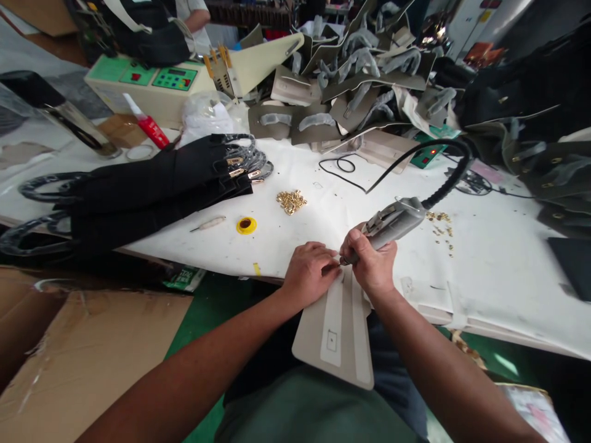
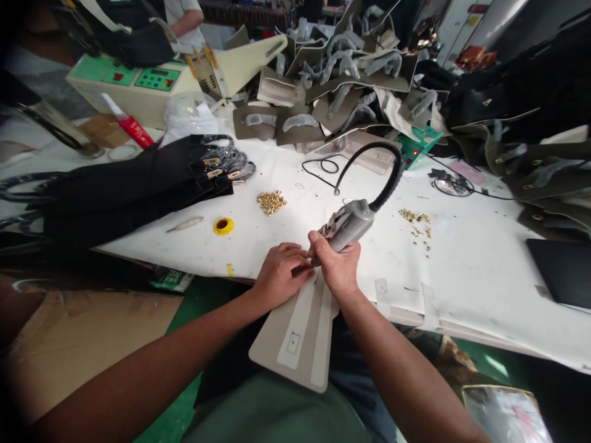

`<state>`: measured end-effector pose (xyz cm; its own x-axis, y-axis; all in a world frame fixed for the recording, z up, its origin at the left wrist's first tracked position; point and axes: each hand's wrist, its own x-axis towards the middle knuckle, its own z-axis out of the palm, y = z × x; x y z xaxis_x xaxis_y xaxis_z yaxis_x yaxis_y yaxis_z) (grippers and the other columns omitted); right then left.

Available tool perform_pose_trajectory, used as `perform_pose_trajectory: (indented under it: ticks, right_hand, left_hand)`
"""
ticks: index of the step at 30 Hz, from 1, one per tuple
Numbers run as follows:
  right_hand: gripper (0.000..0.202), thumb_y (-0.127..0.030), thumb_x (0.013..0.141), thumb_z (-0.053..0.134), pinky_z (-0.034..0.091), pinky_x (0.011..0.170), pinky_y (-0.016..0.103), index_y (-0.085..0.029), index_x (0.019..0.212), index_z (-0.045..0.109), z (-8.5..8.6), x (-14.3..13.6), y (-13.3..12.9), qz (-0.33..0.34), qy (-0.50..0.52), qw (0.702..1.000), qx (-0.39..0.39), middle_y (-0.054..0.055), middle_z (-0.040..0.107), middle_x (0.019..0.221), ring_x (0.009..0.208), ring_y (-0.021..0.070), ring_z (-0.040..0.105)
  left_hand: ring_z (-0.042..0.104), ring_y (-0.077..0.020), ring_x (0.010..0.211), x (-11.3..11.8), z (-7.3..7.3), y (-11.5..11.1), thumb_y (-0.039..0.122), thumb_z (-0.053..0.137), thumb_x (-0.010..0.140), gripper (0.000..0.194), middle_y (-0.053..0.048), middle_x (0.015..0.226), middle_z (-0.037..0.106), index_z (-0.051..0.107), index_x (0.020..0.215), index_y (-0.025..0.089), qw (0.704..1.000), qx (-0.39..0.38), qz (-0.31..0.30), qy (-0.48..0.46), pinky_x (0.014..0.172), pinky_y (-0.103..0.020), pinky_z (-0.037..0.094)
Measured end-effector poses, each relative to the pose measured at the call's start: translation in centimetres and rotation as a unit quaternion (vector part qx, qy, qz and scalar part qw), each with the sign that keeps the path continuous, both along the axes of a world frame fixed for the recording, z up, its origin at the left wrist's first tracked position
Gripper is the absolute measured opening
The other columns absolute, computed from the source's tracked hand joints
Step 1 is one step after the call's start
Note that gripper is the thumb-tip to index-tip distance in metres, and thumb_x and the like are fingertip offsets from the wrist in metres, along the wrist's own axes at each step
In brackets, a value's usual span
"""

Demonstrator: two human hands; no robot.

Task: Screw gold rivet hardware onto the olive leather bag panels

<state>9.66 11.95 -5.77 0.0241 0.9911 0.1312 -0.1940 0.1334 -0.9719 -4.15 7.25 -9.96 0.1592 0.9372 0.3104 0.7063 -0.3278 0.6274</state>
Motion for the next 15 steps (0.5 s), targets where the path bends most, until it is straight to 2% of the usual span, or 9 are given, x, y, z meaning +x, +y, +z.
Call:
perform_pose_trajectory:
  ticks: [7,15]
  right_hand:
    - [0.033,-0.040,0.083,0.079,0.046,0.052,0.027,-0.019,0.067,0.060,0.08,0.58,-0.25,0.038,-0.068,0.996,0.051,-0.001,0.060,0.062,0.054,0.0134,0.056]
    - [0.030,-0.037,0.085,0.074,0.045,0.051,0.027,-0.020,0.066,0.058,-0.27,0.75,-0.06,0.067,-0.076,0.991,0.091,-0.002,0.057,0.061,0.053,0.0124,0.053]
  left_hand:
    - [0.063,-0.0265,0.117,-0.03,0.08,-0.02,0.025,0.077,0.086,0.006,0.002,0.112,0.080,0.075,0.091,0.027,1.000,-0.009,-0.003,-0.003,0.098,-0.045,0.047]
    - [0.063,-0.0257,0.120,0.04,-0.10,-0.02,0.027,0.073,0.090,0.005,0.001,0.112,0.079,0.075,0.094,0.027,1.000,-0.021,-0.003,-0.007,0.101,-0.045,0.046]
